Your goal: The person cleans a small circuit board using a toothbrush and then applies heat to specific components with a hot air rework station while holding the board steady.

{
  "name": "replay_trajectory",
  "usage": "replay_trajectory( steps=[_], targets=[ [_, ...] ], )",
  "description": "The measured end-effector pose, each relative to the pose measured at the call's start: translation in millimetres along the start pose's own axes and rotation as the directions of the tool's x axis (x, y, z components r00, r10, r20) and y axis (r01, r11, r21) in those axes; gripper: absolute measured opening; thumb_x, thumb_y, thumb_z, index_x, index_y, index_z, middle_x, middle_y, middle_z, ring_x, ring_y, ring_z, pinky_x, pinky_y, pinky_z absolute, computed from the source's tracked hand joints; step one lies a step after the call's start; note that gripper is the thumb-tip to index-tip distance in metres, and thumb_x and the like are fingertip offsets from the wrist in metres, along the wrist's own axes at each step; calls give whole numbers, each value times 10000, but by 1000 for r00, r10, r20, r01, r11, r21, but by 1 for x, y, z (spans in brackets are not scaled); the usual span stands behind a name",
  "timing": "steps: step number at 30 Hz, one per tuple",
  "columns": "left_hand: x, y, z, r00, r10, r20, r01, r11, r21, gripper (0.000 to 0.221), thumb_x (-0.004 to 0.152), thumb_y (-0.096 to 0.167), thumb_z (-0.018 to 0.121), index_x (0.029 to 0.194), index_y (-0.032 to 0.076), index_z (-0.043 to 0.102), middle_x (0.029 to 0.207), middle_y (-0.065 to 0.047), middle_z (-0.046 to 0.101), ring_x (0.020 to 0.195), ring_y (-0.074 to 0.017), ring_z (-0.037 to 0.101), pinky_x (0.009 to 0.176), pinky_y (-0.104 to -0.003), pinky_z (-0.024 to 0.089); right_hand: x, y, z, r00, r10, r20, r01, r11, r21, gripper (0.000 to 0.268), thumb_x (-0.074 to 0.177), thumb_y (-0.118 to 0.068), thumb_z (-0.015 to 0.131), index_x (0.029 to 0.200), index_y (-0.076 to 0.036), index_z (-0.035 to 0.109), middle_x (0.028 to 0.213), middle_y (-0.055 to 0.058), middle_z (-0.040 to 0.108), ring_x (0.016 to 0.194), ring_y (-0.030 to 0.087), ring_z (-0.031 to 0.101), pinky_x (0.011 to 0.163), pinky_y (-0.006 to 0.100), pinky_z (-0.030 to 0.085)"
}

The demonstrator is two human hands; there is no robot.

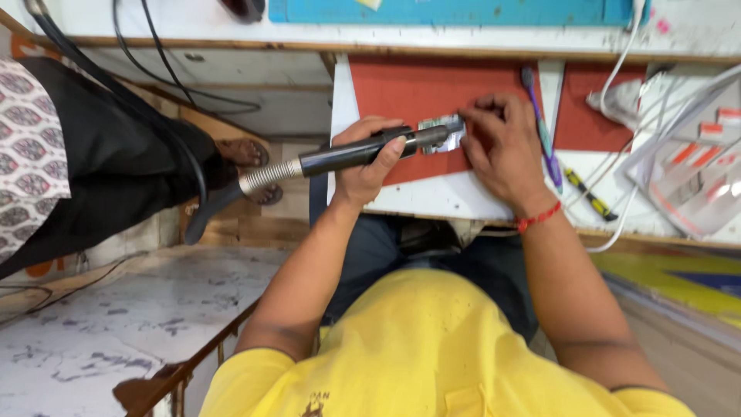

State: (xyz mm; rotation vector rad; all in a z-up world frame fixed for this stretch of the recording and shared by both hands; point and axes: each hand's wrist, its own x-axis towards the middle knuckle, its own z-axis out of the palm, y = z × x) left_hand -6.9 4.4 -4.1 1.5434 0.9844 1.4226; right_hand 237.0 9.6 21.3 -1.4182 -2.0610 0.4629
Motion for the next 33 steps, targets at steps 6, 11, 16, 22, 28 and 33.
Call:
replay_trajectory(
  steps=[6,11,16,22,28,33],
  targets=[
    [-3,4,2,1000,23,0,-23,994,102,312,954,271,765,1081,-11,724,980,-135,749,893,-224,739,824,-316,589,-4,1,-2,1000,-1,18,1,1000,-26,362,882,-56,784,1238,-104,742,1252,109,585,1185,328,536,1020,430,477],
    [1,7,1,998,-2,68,0,1000,27,316,948,284,763,1067,-7,737,964,-134,749,881,-228,742,800,-317,586,-3,0,-1,1000,7,14,-7,1000,-24,358,892,-64,792,1244,-107,744,1258,105,582,1186,325,534,1018,429,476],
    [5,8,2,1000,14,-21,-11,990,140,314,954,286,758,1060,-8,730,957,-123,749,876,-231,740,809,-322,584,-1,1,1,1000,-2,3,2,1000,-27,375,862,-58,794,1231,-95,742,1244,108,588,1180,332,540,1003,428,480],
    [1,7,5,995,-9,-101,22,991,129,333,967,304,753,1085,-5,723,967,-122,750,873,-212,743,808,-313,592,-3,1,1,1000,-11,-10,11,999,-39,364,876,-56,788,1236,-91,748,1256,115,588,1181,335,540,1011,433,479],
    [0,6,5,998,-14,-65,22,992,127,328,962,297,755,1086,-5,733,970,-136,754,886,-214,746,811,-312,596,-3,1,-1,1000,7,20,-6,999,-40,359,896,-66,789,1251,-88,743,1258,116,579,1149,336,530,999,446,470],
    [2,9,5,999,45,-9,-43,990,131,320,958,290,764,1079,-3,725,977,-136,752,897,-220,751,817,-318,596,-3,1,-1,1000,11,19,-10,1000,-26,359,900,-61,785,1254,-102,742,1257,108,581,1155,325,531,1001,430,469]
  ],
)
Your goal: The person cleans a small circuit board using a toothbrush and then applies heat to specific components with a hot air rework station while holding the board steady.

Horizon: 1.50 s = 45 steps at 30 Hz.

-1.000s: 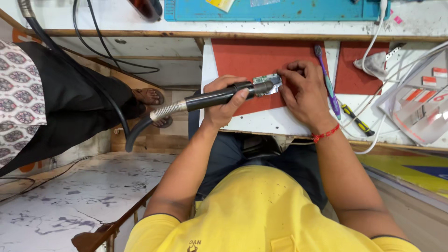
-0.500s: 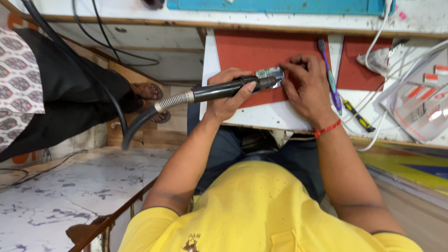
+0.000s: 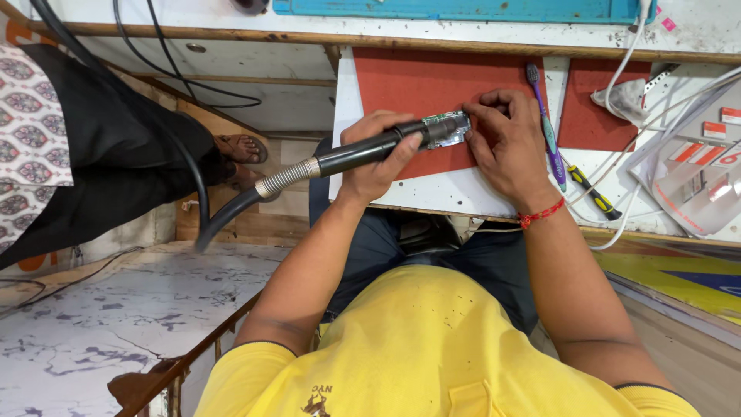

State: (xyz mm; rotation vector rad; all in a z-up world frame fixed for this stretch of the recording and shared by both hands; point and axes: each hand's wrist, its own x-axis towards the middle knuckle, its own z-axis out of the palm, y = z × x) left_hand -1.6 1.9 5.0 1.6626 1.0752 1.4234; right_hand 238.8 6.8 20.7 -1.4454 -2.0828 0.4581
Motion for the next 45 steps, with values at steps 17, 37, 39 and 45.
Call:
replay_trajectory(
  steps=[17,37,39,45],
  targets=[
    [-1,-2,-3,999,-15,40,18,997,-81,318,950,286,759,1066,-8,725,946,-129,743,855,-220,736,786,-318,584,0,8,8,996,29,-79,-25,998,52,356,903,-22,751,1256,-54,721,1262,146,557,1179,333,558,1017,419,488],
    [-3,-3,3,997,-24,-67,21,999,-43,319,975,294,758,1085,-3,718,979,-121,751,882,-189,741,802,-303,597,0,3,7,999,15,-32,-15,1000,-2,404,855,-6,748,1246,-105,748,1288,120,557,1169,331,508,1010,424,473],
    [-6,-2,2,996,-36,-78,35,999,-9,303,975,280,758,1080,-3,719,974,-121,752,878,-191,739,800,-302,596,0,4,8,999,17,-35,-18,1000,-7,397,874,-5,740,1259,-100,744,1278,125,552,1170,331,509,1018,428,472],
    [-3,1,3,1000,-9,-6,9,1000,-22,294,951,257,773,1072,-5,717,954,-114,751,862,-192,747,781,-300,597,0,6,10,997,40,-71,-40,999,2,377,880,-8,732,1250,-80,728,1274,136,547,1175,347,516,1004,434,475]
  ],
)
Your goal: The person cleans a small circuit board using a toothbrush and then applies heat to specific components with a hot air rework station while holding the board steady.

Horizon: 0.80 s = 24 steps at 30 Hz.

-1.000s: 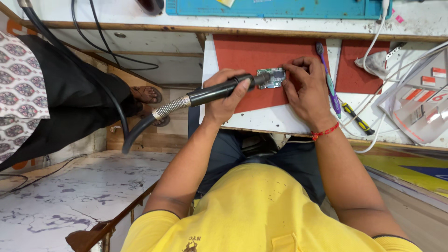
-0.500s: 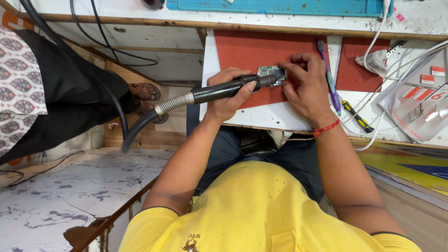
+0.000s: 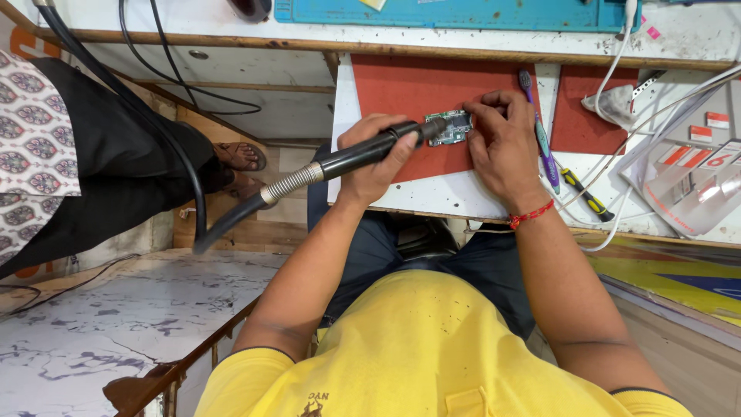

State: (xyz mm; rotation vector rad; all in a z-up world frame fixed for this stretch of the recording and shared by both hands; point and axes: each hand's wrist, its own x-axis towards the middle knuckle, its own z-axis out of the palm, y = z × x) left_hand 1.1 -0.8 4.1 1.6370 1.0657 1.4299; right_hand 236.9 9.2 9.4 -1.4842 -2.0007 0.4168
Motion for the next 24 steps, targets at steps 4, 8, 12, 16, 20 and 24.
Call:
replay_trajectory(
  steps=[4,8,12,16,20,24],
  targets=[
    [1,-3,-1,1000,1,17,0,999,-44,300,969,260,768,1086,-10,714,983,-125,748,895,-205,743,813,-311,599,-1,0,0,1000,-17,-16,17,1000,10,375,880,4,723,1245,-84,730,1273,132,544,1196,344,525,1025,436,476],
    [-1,-5,1,992,-94,-87,97,995,36,314,969,268,764,1096,-16,721,983,-124,753,894,-206,745,814,-312,602,-2,1,-2,1000,-2,12,2,1000,25,369,900,-1,741,1259,-82,726,1281,128,548,1185,342,523,1017,428,478],
    [0,-4,2,1000,13,11,-13,1000,24,328,946,285,771,1085,-8,719,954,-120,744,863,-192,746,789,-304,603,-2,0,-4,1000,-5,6,4,1000,21,385,890,8,746,1264,-78,725,1280,134,546,1191,342,524,1016,423,482],
    [1,-7,0,1000,-12,24,12,1000,-15,331,965,294,768,1097,-6,721,954,-112,752,863,-183,749,783,-297,604,-1,0,-3,1000,12,-13,-11,999,49,395,906,-13,755,1295,-40,690,1274,143,538,1205,343,525,1023,428,479],
    [-3,-5,2,992,-83,-94,85,996,22,347,972,310,761,1105,-8,721,966,-109,751,867,-183,749,788,-293,608,1,2,-1,1000,8,-12,-8,1000,22,357,914,-9,756,1265,-42,701,1275,135,551,1203,341,527,1020,430,477],
    [0,-5,-1,1000,3,15,-3,1000,5,344,975,304,770,1107,-9,715,995,-120,756,898,-194,747,818,-303,600,-1,2,-2,1000,11,-9,-10,1000,25,339,921,-4,755,1254,-52,712,1272,130,553,1193,333,530,1016,424,480]
  ],
)
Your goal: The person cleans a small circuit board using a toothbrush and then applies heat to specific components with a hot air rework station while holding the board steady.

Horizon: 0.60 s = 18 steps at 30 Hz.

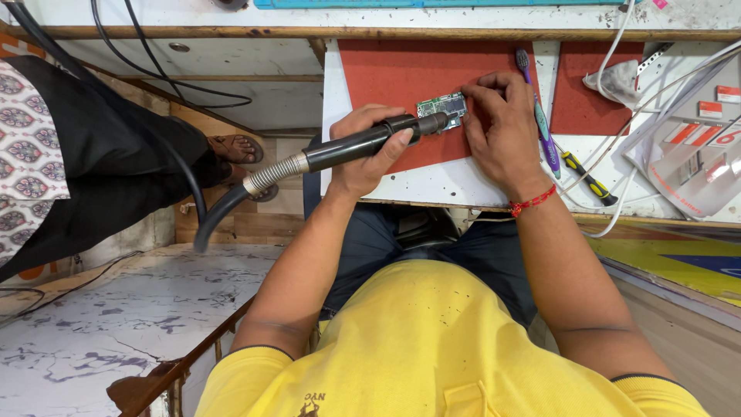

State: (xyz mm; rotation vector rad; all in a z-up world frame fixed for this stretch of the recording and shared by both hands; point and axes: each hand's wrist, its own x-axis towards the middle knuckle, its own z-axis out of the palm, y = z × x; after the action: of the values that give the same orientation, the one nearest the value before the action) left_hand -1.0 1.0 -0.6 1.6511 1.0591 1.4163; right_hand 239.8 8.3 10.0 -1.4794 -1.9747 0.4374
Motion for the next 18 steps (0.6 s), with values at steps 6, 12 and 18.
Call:
replay_trajectory(
  steps=[6,12,18],
  targets=[
    [1,0,0,1000,26,1,-26,999,21,331,972,291,767,1114,-4,714,1007,-123,762,917,-209,752,838,-312,600,-1,-2,-1,1000,-10,2,10,1000,11,340,914,-4,758,1248,-57,720,1264,128,549,1190,329,531,1007,419,485],
    [3,2,1,998,-6,-57,6,1000,-1,335,970,283,771,1117,-11,711,1003,-123,752,915,-209,746,829,-312,602,1,-4,-1,1000,-15,1,15,1000,-6,342,902,-7,762,1238,-63,730,1261,126,558,1177,331,527,999,431,477],
    [3,1,1,1000,9,24,-8,1000,-16,342,964,298,775,1113,-5,720,995,-122,757,908,-198,749,821,-306,601,1,-3,-1,1000,-23,14,23,1000,-18,366,916,-15,758,1276,-77,735,1274,124,560,1176,329,525,1002,434,481]
  ],
)
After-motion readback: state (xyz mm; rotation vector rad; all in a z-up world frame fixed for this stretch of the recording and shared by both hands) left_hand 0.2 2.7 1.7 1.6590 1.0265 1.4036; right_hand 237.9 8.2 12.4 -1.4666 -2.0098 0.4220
